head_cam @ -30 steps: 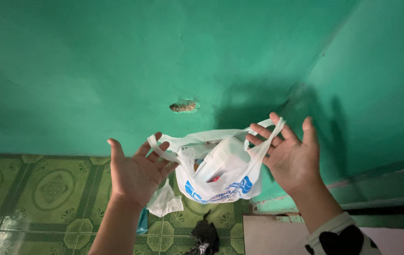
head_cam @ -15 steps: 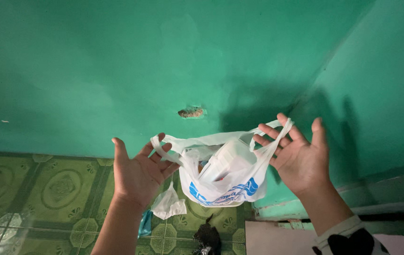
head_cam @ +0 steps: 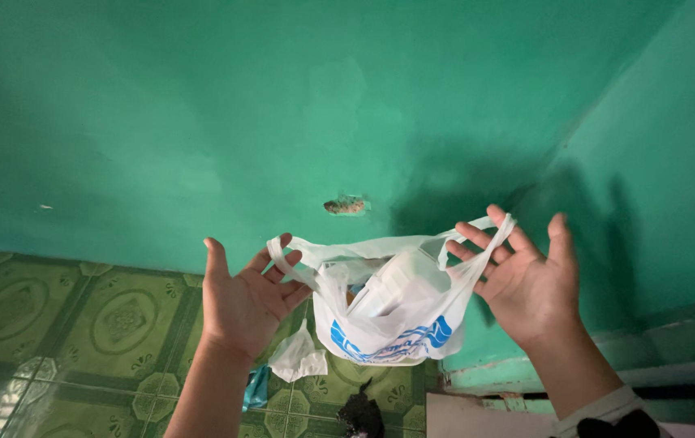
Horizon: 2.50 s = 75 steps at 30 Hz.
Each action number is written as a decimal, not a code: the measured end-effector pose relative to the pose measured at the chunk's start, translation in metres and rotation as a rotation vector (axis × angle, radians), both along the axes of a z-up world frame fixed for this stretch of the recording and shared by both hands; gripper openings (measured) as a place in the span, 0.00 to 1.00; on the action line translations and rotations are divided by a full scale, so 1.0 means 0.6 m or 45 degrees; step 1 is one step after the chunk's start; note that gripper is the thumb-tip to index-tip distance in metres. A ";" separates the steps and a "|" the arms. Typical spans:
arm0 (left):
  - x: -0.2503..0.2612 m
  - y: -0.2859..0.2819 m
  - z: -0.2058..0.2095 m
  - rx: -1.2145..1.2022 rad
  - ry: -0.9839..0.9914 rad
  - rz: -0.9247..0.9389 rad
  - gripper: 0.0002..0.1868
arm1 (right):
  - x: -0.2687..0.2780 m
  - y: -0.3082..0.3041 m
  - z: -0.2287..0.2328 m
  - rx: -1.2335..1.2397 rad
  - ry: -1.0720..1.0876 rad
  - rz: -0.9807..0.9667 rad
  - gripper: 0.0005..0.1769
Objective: The person packs various items into a white plastic bag. They place a white tissue, a blue snack packet, a purple snack packet, and a dark crumpled object into the bag one by one.
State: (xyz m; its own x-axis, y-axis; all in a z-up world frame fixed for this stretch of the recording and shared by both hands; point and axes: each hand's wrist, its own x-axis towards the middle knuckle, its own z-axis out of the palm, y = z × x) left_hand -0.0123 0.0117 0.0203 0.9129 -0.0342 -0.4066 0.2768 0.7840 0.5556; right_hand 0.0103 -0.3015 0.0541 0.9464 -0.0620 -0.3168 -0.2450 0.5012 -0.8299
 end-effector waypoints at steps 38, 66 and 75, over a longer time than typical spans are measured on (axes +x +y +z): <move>-0.111 0.109 0.098 0.010 -0.055 0.245 0.57 | -0.024 0.120 0.105 0.008 -0.049 0.222 0.57; -0.241 0.250 0.098 0.065 -0.167 0.457 0.56 | -0.060 0.289 0.117 0.010 -0.055 0.524 0.56; -0.281 0.295 0.093 0.048 -0.212 0.505 0.54 | -0.077 0.343 0.112 0.015 -0.054 0.583 0.54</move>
State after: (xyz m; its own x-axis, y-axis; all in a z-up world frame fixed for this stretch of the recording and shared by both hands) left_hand -0.1810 0.1885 0.0760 0.9057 0.3447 -0.2469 -0.1379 0.7901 0.5973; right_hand -0.0357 -0.0957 0.1216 0.8875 0.3693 -0.2755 -0.4096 0.3585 -0.8389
